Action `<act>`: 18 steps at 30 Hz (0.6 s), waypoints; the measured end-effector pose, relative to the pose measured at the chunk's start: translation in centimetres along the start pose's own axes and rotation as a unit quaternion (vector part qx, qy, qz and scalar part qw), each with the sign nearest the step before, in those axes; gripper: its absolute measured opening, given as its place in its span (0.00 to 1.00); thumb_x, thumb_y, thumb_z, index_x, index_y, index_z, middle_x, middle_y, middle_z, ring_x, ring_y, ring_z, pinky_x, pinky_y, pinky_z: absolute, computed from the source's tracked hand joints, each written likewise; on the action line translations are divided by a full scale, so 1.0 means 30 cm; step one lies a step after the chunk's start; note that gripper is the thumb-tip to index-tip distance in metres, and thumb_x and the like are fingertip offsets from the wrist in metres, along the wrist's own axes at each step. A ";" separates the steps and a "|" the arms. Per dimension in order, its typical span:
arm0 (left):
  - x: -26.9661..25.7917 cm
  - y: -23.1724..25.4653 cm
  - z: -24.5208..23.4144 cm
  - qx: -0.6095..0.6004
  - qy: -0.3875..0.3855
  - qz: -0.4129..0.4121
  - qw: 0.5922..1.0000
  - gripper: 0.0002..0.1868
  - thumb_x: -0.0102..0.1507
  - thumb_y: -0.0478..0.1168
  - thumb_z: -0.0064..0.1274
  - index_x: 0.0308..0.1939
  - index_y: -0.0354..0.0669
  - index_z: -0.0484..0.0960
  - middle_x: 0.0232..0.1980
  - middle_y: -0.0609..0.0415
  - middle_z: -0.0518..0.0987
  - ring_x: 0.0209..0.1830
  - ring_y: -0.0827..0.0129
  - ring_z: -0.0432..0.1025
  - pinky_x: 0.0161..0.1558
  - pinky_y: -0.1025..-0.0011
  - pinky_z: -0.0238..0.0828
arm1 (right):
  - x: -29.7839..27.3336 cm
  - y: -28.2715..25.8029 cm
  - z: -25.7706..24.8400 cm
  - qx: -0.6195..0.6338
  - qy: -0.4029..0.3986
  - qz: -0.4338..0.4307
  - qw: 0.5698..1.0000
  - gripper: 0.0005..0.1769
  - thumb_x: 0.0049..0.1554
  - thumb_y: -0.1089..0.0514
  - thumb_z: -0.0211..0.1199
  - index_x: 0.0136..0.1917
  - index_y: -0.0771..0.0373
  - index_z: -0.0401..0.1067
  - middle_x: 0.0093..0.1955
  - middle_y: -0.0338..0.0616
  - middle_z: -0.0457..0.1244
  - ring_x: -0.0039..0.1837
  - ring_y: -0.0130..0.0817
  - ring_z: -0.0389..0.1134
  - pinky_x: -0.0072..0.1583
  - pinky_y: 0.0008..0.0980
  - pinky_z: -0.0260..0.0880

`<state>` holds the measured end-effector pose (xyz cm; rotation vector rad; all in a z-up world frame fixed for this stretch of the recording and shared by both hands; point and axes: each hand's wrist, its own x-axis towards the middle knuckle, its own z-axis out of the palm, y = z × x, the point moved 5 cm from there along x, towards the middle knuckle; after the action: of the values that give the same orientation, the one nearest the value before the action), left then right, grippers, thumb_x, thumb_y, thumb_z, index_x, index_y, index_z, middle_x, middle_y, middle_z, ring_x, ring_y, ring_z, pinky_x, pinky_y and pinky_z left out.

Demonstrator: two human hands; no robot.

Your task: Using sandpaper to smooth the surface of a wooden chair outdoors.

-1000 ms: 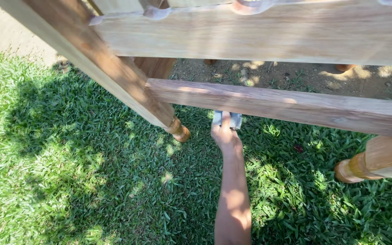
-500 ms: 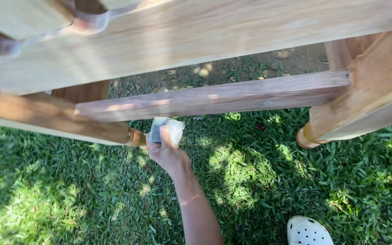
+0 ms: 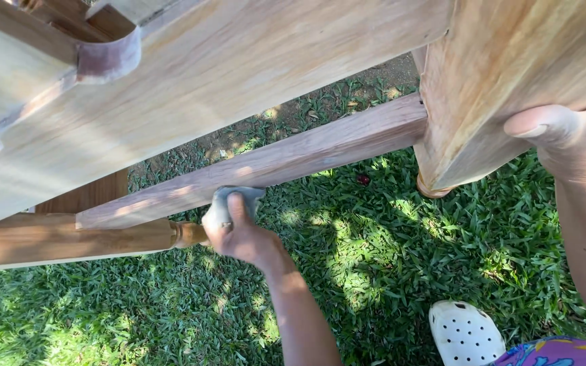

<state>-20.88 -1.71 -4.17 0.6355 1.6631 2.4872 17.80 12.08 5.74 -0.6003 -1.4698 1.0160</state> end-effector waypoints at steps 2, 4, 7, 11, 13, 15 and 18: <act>-0.066 -0.019 0.050 0.025 0.005 -0.017 1.000 0.09 0.61 0.34 0.64 0.43 0.38 0.82 0.44 0.52 0.85 0.40 0.70 0.80 0.49 0.65 0.86 | 0.003 -0.009 0.002 -0.016 0.004 -0.007 1.000 0.54 0.48 0.34 0.79 0.76 0.63 0.63 0.70 0.42 0.66 0.71 0.38 0.67 0.75 0.38 0.71; -0.126 -0.014 0.110 0.036 -0.023 0.124 0.991 0.09 0.67 0.37 0.63 0.39 0.39 0.77 0.38 0.53 0.82 0.31 0.74 0.77 0.36 0.70 0.81 | 0.013 -0.021 0.012 -0.028 -0.007 -0.002 1.000 0.54 0.47 0.33 0.78 0.76 0.63 0.63 0.69 0.44 0.66 0.71 0.38 0.68 0.74 0.38 0.72; -0.187 -0.002 0.166 0.090 0.012 0.107 0.990 0.12 0.65 0.38 0.63 0.36 0.35 0.76 0.39 0.51 0.80 0.31 0.74 0.77 0.32 0.75 0.81 | 0.015 -0.035 0.013 -0.037 -0.015 -0.015 0.999 0.54 0.48 0.34 0.78 0.76 0.64 0.62 0.71 0.44 0.65 0.74 0.39 0.66 0.75 0.39 0.67; -0.337 0.122 0.365 -0.028 -0.092 -0.017 0.995 0.12 0.62 0.40 0.60 0.45 0.43 0.76 0.38 0.53 0.84 0.31 0.71 0.81 0.36 0.73 0.83 | 0.011 -0.027 0.006 -0.030 -0.013 -0.014 0.999 0.54 0.47 0.36 0.78 0.76 0.64 0.62 0.71 0.44 0.65 0.73 0.40 0.66 0.74 0.40 0.67; -0.449 0.154 0.432 0.132 -0.189 0.280 0.932 0.05 0.69 0.35 0.61 0.47 0.41 0.80 0.44 0.55 0.84 0.44 0.64 0.78 0.46 0.71 0.79 | 0.003 -0.011 -0.004 -0.059 -0.009 -0.018 0.998 0.54 0.46 0.35 0.76 0.76 0.65 0.62 0.72 0.45 0.65 0.74 0.41 0.66 0.75 0.40 0.66; -0.477 0.205 0.469 0.158 -0.200 0.296 0.921 0.07 0.68 0.35 0.63 0.46 0.41 0.79 0.43 0.53 0.82 0.44 0.62 0.77 0.47 0.68 0.77 | 0.000 0.002 -0.003 -0.031 -0.007 -0.004 0.999 0.55 0.46 0.36 0.78 0.76 0.65 0.62 0.72 0.45 0.65 0.74 0.40 0.66 0.75 0.40 0.66; -0.472 0.160 0.449 0.185 -0.197 0.351 0.897 0.15 0.65 0.35 0.66 0.43 0.37 0.72 0.39 0.52 0.80 0.40 0.63 0.74 0.46 0.64 0.75 | 0.015 -0.020 0.013 0.005 -0.005 0.005 1.000 0.56 0.46 0.36 0.80 0.77 0.66 0.61 0.73 0.45 0.64 0.74 0.39 0.65 0.76 0.40 0.67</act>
<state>-2.10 3.85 0.37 1.9388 1.9801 2.1423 17.44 12.07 6.52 -0.5977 -1.4710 1.0349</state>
